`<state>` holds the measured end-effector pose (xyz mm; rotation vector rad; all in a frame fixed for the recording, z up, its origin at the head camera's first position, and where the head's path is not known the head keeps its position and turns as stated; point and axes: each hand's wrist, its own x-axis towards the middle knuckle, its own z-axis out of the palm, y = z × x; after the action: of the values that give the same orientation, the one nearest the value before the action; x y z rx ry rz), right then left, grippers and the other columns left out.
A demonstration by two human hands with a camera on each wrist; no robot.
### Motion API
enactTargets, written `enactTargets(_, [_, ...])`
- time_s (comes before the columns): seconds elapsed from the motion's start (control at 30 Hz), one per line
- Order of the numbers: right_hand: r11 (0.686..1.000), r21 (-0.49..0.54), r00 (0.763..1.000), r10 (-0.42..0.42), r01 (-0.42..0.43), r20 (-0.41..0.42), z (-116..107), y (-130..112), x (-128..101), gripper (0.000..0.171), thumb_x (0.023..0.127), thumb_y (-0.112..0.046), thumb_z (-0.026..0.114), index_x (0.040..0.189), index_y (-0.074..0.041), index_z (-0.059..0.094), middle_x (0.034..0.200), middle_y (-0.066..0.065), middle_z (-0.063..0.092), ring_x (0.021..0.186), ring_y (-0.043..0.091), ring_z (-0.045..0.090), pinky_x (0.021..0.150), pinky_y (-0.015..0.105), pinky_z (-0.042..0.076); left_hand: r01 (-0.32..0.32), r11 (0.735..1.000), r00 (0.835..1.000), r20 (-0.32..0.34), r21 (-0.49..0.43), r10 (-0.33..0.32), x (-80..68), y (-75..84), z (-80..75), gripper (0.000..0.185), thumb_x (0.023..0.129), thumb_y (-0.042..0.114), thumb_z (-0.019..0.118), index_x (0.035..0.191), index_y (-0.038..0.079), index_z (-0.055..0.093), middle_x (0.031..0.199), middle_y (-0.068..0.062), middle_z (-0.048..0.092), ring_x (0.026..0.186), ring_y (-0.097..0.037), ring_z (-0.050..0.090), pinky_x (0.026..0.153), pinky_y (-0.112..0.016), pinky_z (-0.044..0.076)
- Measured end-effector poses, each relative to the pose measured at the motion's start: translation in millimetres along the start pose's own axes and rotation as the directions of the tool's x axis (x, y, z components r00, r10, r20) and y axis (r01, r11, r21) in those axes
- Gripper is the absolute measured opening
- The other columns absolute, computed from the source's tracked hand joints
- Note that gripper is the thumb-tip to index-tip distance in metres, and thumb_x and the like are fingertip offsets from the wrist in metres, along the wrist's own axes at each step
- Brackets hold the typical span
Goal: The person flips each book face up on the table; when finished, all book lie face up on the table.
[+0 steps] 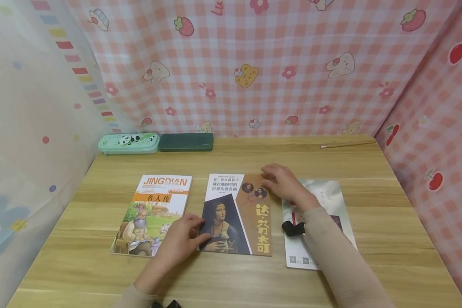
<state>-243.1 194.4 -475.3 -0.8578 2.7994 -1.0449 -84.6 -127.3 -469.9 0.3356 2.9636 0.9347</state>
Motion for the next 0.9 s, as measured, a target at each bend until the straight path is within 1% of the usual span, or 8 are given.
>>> enactTargets(0.07, [0.999, 0.032, 1.000, 0.020, -0.020, -0.017, -3.0, -1.3, -3.3, 0.046, 0.093, -0.008, 0.073, 0.134, 0.006, 0.059, 0.132, 0.025, 0.060, 0.117, 0.042, 0.061, 0.102, 0.055, 0.050, -0.013, 1.000, 0.999, -0.029, 0.000, 0.013, 1.0, 4.6, 0.3, 0.049, 0.085, 0.031, 0.083, 0.118, -0.004, 0.071, 0.115, -0.013, 0.067, 0.102, -0.028, 0.064, 0.092, -0.044, 0.055])
enactTargets(0.13, [0.999, 0.036, 0.999, 0.023, -0.022, -0.028, -6.3, -2.4, -6.7, 0.045, 0.094, -0.009, 0.072, 0.135, 0.005, 0.058, 0.132, 0.025, 0.061, 0.115, 0.042, 0.062, 0.100, 0.055, 0.052, -0.044, 0.999, 0.998, -0.056, -0.021, 0.042, 2.2, 9.5, 1.5, 0.049, 0.086, 0.030, 0.082, 0.120, -0.003, 0.070, 0.118, -0.015, 0.067, 0.109, -0.031, 0.064, 0.098, -0.046, 0.053])
enactTargets(0.23, [0.999, 0.038, 0.999, 0.020, -0.019, -0.032, -10.2, -2.6, -12.4, 0.043, 0.097, -0.009, 0.069, 0.136, 0.007, 0.058, 0.131, 0.025, 0.062, 0.113, 0.041, 0.063, 0.098, 0.055, 0.053, -0.098, 0.993, 0.994, -0.056, -0.061, 0.094, 3.6, 16.5, 4.7, 0.049, 0.087, 0.028, 0.081, 0.122, -0.003, 0.069, 0.121, -0.015, 0.067, 0.113, -0.032, 0.063, 0.102, -0.047, 0.051])
enactTargets(0.43, [0.997, 0.061, 0.999, 0.050, -0.050, -0.006, -16.3, -0.5, -24.4, 0.043, 0.100, -0.009, 0.064, 0.138, 0.009, 0.055, 0.133, 0.027, 0.060, 0.117, 0.041, 0.061, 0.102, 0.053, 0.051, -0.159, 0.983, 0.987, -0.003, -0.087, 0.159, 7.9, 28.2, 17.4, 0.050, 0.087, 0.028, 0.081, 0.126, 0.000, 0.067, 0.127, -0.015, 0.066, 0.117, -0.031, 0.063, 0.104, -0.046, 0.050])
enactTargets(0.53, [0.996, 0.069, 0.998, 0.057, -0.056, -0.003, -19.0, 3.2, -30.2, 0.043, 0.100, -0.008, 0.064, 0.138, 0.010, 0.054, 0.131, 0.027, 0.061, 0.116, 0.041, 0.062, 0.102, 0.054, 0.051, -0.172, 0.980, 0.984, 0.021, -0.097, 0.175, 10.5, 35.1, 23.8, 0.049, 0.087, 0.027, 0.081, 0.126, 0.001, 0.067, 0.130, -0.016, 0.065, 0.121, -0.031, 0.061, 0.106, -0.046, 0.048])
enactTargets(0.67, [0.994, 0.070, 0.996, 0.088, -0.088, 0.004, -22.8, 7.8, -38.5, 0.044, 0.100, -0.010, 0.065, 0.138, 0.010, 0.054, 0.131, 0.027, 0.061, 0.117, 0.041, 0.061, 0.103, 0.055, 0.049, -0.178, 0.979, 0.981, 0.062, -0.105, 0.185, 12.7, 44.7, 32.0, 0.047, 0.089, 0.028, 0.079, 0.126, 0.001, 0.068, 0.128, -0.012, 0.066, 0.121, -0.027, 0.061, 0.107, -0.042, 0.047])
enactTargets(0.77, [0.989, 0.072, 0.992, 0.126, -0.126, 0.005, -25.8, 11.2, -44.4, 0.045, 0.100, -0.012, 0.065, 0.139, 0.008, 0.053, 0.132, 0.026, 0.061, 0.118, 0.041, 0.061, 0.103, 0.056, 0.049, -0.201, 0.974, 0.973, 0.091, -0.107, 0.211, 14.8, 51.7, 39.0, 0.047, 0.090, 0.027, 0.078, 0.128, 0.002, 0.067, 0.126, -0.010, 0.067, 0.118, -0.025, 0.062, 0.106, -0.040, 0.048])
enactTargets(0.9, [0.987, 0.075, 0.989, 0.145, -0.144, -0.004, -30.5, 14.3, -51.2, 0.046, 0.100, -0.013, 0.065, 0.139, 0.008, 0.054, 0.133, 0.027, 0.060, 0.119, 0.042, 0.060, 0.102, 0.057, 0.049, -0.251, 0.963, 0.959, 0.110, -0.099, 0.261, 19.3, 59.9, 49.3, 0.046, 0.091, 0.028, 0.076, 0.129, 0.004, 0.067, 0.127, -0.008, 0.067, 0.118, -0.022, 0.062, 0.106, -0.036, 0.048])
